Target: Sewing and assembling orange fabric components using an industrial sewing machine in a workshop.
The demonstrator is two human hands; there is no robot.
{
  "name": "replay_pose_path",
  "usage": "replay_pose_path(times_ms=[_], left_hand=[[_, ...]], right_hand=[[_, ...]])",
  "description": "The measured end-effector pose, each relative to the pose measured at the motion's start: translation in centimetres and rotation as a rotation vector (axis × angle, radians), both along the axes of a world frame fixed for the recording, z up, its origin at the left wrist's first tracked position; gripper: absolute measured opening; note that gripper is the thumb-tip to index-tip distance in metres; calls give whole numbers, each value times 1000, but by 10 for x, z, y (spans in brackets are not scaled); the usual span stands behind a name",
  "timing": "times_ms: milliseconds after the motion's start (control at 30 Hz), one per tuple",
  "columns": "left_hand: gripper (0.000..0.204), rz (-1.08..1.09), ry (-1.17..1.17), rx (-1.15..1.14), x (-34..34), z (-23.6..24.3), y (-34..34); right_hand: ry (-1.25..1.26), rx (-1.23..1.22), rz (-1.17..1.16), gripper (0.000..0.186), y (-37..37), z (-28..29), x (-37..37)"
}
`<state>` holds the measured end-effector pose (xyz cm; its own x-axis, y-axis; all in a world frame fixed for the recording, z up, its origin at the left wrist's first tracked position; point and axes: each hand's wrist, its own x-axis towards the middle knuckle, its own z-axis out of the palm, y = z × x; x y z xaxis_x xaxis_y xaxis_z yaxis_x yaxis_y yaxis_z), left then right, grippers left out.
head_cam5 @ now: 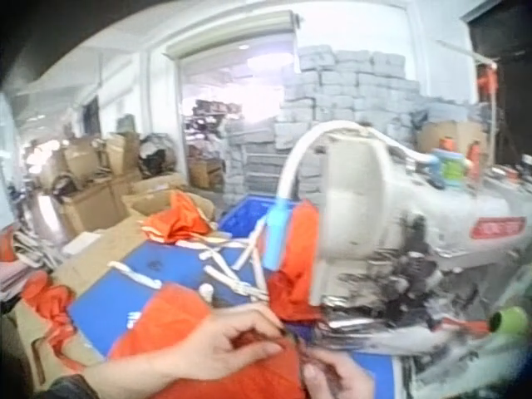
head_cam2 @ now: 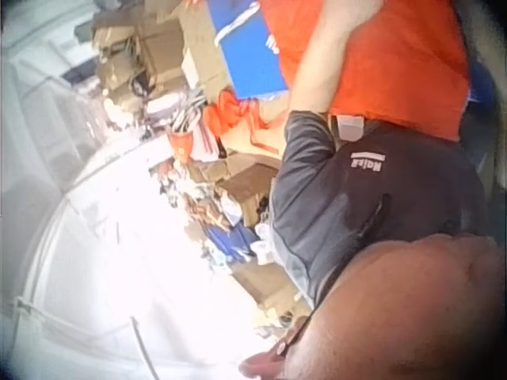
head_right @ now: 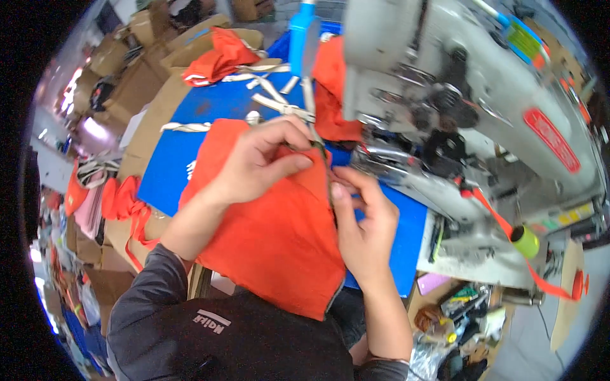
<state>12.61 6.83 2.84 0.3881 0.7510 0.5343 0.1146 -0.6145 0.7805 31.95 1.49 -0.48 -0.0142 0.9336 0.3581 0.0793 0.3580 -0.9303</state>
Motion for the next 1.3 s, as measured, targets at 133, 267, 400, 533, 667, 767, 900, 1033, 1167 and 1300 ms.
replay_pose_path(times_ms=[133,267,400,533,667,767,900,1033,1167,1300], left_hand=[[12,-86,-41,-28,0,-1,-7],[12,-71,-19,-35,3,3,-13],[14,-57,12,10,4,11,-17],[16,-27,15,-10,6,17,-25],[17,23,-31,3,9,12,-30],[14,70,-108,-211,11,17,-34],[10,66,50,-14,8,20,-32],[9,35,13,-123,8,19,-34],[8,30,-11,-110,9,17,-33],[7,19,-6,-105,9,17,-31]], right_hand=[[9,81,-8,23,-4,10,-3],[-29,146,-20,13,1,20,-5],[42,191,-53,9,2,16,-9],[-44,181,-118,9,-4,19,-13],[-69,223,-157,9,-4,17,-16],[-71,241,-142,9,-5,16,-15],[-68,270,-130,6,-7,16,-15],[-42,235,-122,4,-9,17,-16],[-6,218,-107,4,-10,16,-18],[16,214,-103,5,-10,13,-17]])
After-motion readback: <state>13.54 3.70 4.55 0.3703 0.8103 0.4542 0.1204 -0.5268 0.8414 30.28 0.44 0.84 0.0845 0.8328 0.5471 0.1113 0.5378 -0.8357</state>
